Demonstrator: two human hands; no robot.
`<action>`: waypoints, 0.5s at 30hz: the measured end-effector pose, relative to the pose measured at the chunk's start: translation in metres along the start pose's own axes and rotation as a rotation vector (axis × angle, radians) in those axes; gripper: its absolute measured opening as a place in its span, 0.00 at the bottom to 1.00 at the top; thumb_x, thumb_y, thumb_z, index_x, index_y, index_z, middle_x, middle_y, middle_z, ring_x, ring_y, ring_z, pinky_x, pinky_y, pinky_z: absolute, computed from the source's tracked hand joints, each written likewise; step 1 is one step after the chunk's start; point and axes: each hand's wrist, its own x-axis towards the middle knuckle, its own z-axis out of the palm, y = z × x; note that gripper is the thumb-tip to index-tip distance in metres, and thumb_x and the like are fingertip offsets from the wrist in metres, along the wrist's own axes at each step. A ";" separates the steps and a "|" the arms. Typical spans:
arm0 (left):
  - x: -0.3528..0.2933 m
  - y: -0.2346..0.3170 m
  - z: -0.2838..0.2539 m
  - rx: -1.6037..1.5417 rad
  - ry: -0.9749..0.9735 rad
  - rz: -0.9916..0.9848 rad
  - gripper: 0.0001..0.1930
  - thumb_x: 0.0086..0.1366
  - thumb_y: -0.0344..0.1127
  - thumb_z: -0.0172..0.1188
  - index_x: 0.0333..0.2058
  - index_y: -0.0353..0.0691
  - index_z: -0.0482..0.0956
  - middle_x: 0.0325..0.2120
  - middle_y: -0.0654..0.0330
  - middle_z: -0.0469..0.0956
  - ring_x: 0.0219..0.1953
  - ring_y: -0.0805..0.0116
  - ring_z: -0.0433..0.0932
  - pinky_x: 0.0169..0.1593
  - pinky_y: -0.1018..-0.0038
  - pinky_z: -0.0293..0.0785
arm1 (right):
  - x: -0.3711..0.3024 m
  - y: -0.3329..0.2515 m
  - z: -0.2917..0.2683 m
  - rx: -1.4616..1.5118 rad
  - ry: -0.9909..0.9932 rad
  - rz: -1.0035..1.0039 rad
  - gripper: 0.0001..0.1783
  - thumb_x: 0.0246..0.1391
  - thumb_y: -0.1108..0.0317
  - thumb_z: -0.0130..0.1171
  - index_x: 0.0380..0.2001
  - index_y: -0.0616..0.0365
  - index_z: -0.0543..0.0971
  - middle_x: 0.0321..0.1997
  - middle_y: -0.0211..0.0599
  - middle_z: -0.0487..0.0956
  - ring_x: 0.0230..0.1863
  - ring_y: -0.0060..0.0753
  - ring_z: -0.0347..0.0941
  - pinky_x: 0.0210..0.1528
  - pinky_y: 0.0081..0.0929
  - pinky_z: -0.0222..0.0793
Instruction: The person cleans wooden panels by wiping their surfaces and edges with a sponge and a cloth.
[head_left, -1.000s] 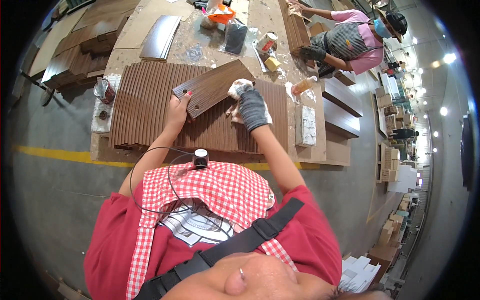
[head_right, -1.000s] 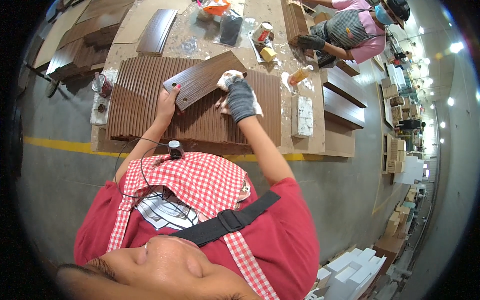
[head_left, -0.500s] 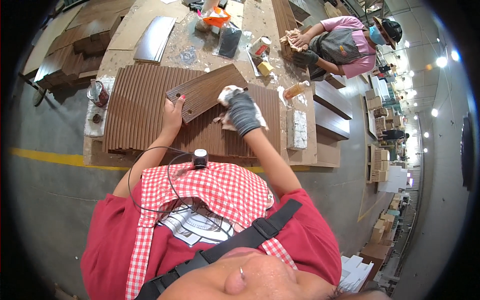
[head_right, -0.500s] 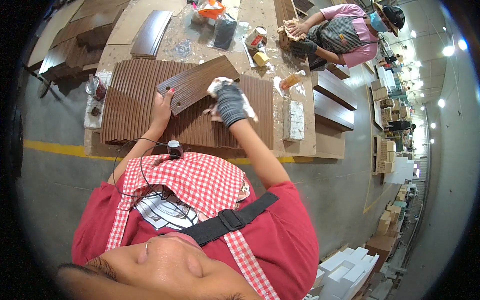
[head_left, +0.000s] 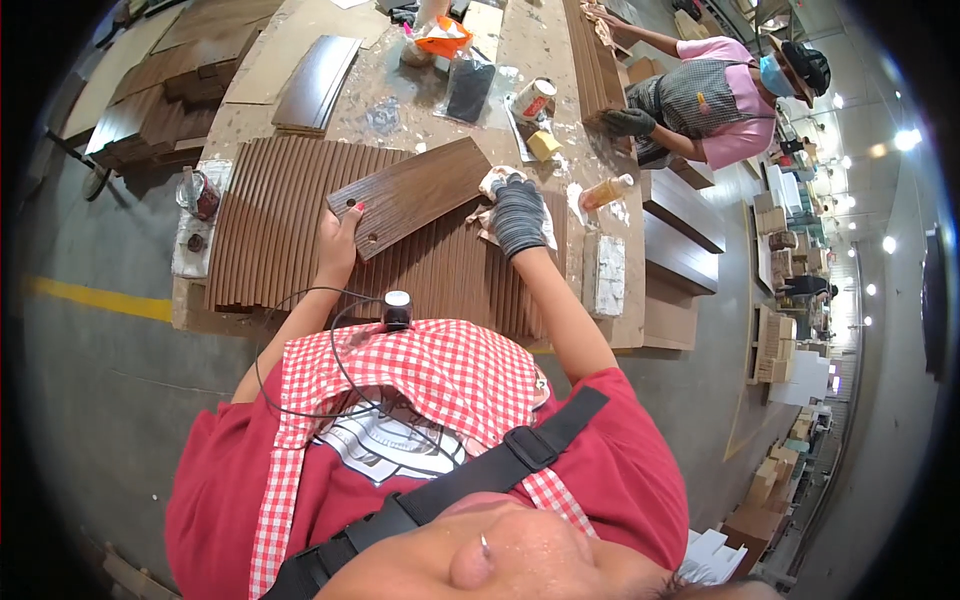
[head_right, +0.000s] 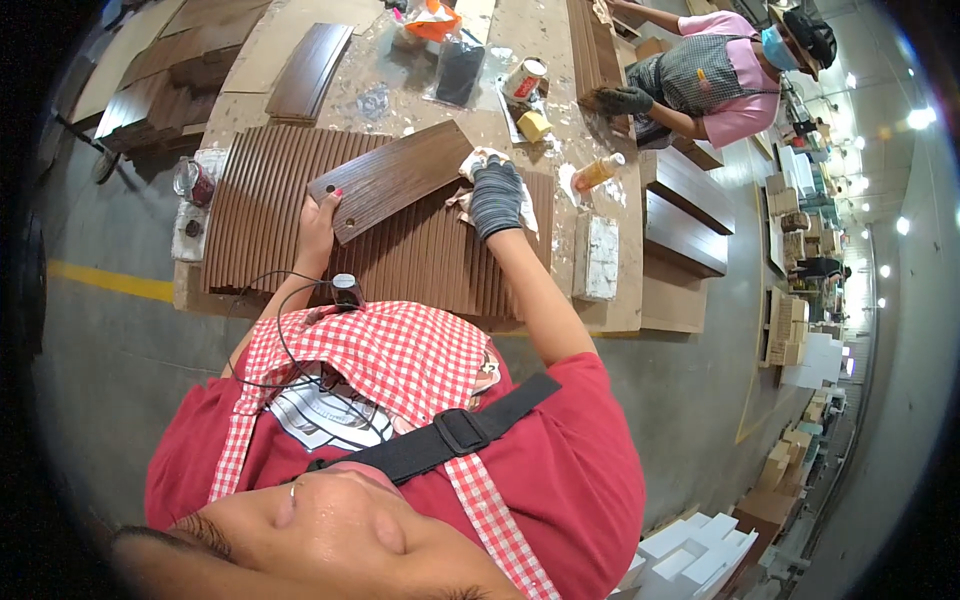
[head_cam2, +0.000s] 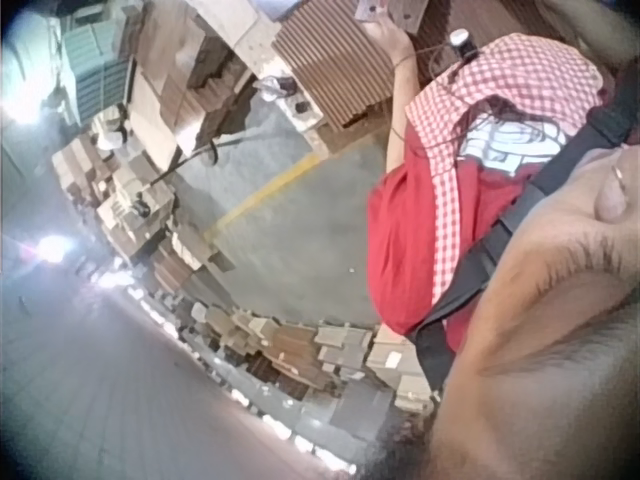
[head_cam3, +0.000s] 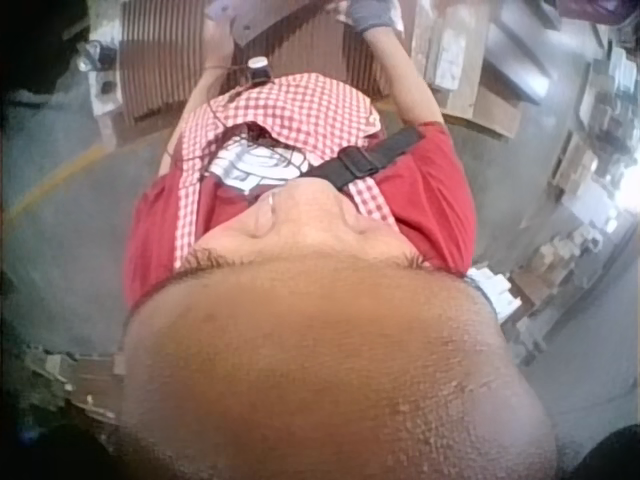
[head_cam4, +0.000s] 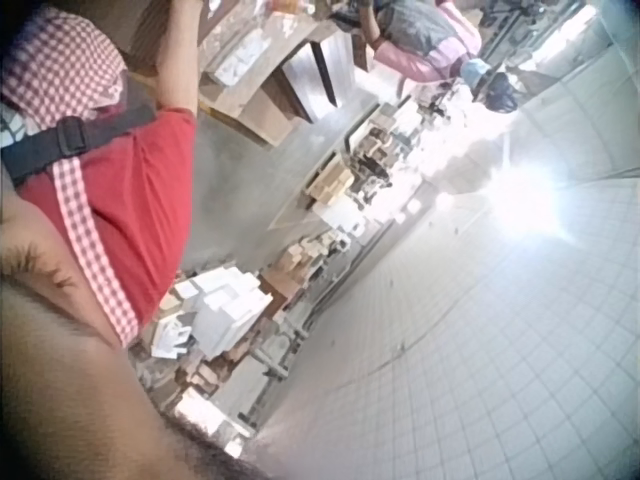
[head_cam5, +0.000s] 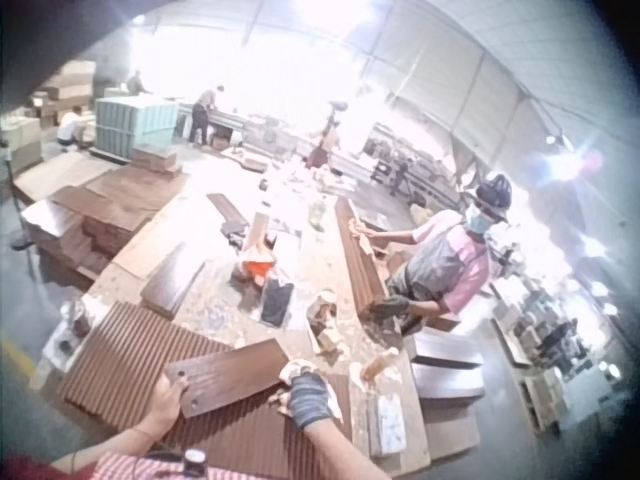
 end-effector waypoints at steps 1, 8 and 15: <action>0.000 0.001 -0.001 0.025 0.019 0.004 0.13 0.65 0.33 0.50 0.44 0.30 0.67 0.38 0.59 0.73 0.40 0.73 0.72 0.47 0.76 0.67 | 0.003 0.005 0.001 -0.009 -0.018 -0.004 0.35 0.30 0.54 0.71 0.45 0.58 0.76 0.49 0.48 0.72 0.51 0.47 0.69 0.55 0.34 0.66; -0.010 0.006 -0.003 0.095 0.044 0.088 0.14 0.64 0.34 0.53 0.45 0.31 0.67 0.39 0.58 0.74 0.41 0.73 0.72 0.47 0.76 0.68 | 0.048 0.051 0.018 0.765 0.119 0.194 0.13 0.45 0.72 0.59 0.37 0.60 0.80 0.32 0.49 0.79 0.35 0.45 0.76 0.39 0.32 0.69; -0.035 0.009 -0.004 0.304 -0.051 0.161 0.18 0.62 0.37 0.58 0.45 0.31 0.67 0.39 0.57 0.75 0.40 0.73 0.73 0.46 0.76 0.69 | 0.002 -0.072 -0.040 0.843 0.493 -0.518 0.14 0.50 0.78 0.55 0.42 0.56 0.75 0.43 0.37 0.76 0.45 0.33 0.72 0.47 0.27 0.72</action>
